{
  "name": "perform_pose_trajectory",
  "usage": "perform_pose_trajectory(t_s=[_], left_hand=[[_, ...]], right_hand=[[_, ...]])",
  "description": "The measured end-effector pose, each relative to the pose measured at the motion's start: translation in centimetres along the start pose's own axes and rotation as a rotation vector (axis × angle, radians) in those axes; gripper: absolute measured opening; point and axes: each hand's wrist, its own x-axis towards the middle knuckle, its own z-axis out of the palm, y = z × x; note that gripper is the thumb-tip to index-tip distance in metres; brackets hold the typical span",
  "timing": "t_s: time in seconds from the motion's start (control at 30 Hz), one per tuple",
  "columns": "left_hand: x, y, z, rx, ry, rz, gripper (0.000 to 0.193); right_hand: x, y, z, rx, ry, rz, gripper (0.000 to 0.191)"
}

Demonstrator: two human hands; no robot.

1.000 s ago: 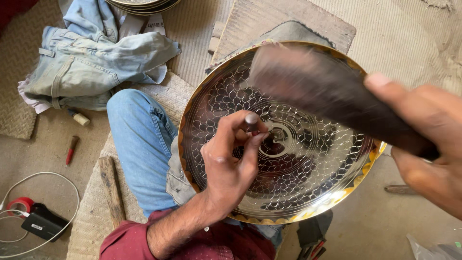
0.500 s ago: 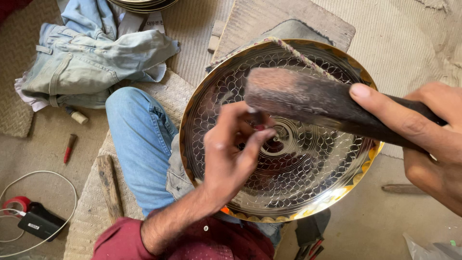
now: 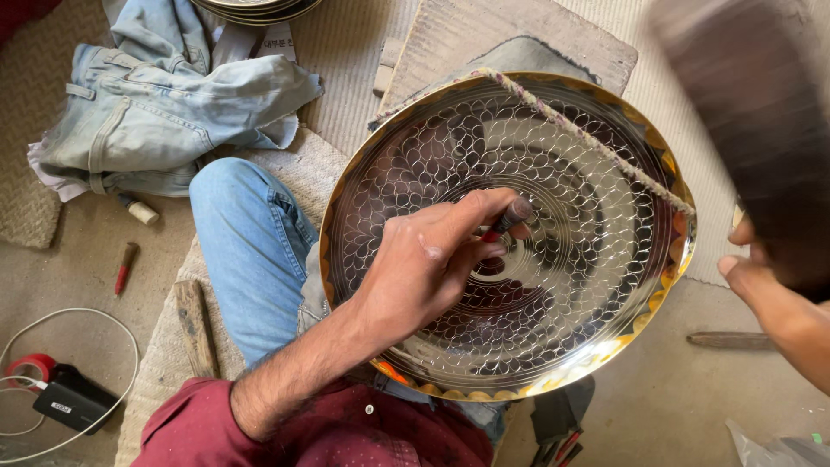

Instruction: The person sits on the floor with a large decorative brass tray on their lap and hammers a punch held against the tray's surface using a wooden mallet, repositioning the punch repeatedly to work the pattern across the tray. They occasionally turn the tray and continue hammering different areas.

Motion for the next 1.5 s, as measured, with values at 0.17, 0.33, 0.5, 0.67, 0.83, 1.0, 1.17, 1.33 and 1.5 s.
perform_pose_trajectory(t_s=[0.17, 0.33, 0.5, 0.67, 0.83, 1.0, 1.17, 1.33, 1.5], left_hand=[[-0.3, 0.1, 0.5, -0.022, 0.026, -0.015, 0.044], [-1.2, 0.7, 2.0, -0.011, 0.219, -0.084, 0.039], [-1.9, 0.8, 3.1, -0.042, 0.332, -0.173, 0.037], [-2.2, 0.7, 3.7, -0.005, 0.415, -0.157, 0.037], [-2.8, 0.8, 4.2, 0.004, 0.47, -0.22, 0.028], [-3.5, 0.8, 4.8, -0.055, 0.541, -0.191, 0.028], [-3.9, 0.4, 4.9, -0.116, 0.563, -0.185, 0.027], [-3.8, 0.3, 4.8, -0.156, 0.546, -0.213, 0.028], [-3.7, 0.6, 4.7, -0.102, 0.5, -0.265, 0.028]], right_hand=[[-0.2, -1.4, -0.6, -0.003, 0.028, -0.19, 0.07], [2.0, -5.4, -1.4, -0.135, -0.107, 0.009, 0.081], [4.3, -7.3, -2.9, -0.255, -0.162, -0.311, 0.088], [4.8, -7.8, -3.2, -0.376, -0.252, -0.331, 0.094], [5.0, -8.4, -3.5, -0.403, -0.212, -0.443, 0.092], [5.4, -9.0, -3.8, -0.469, -0.276, -0.475, 0.092], [5.5, -9.7, -4.3, -0.376, -0.292, -0.523, 0.094], [5.8, -9.7, -4.3, -0.433, -0.248, -0.498, 0.091], [5.7, -9.5, -4.3, -0.388, -0.267, -0.486, 0.093]])
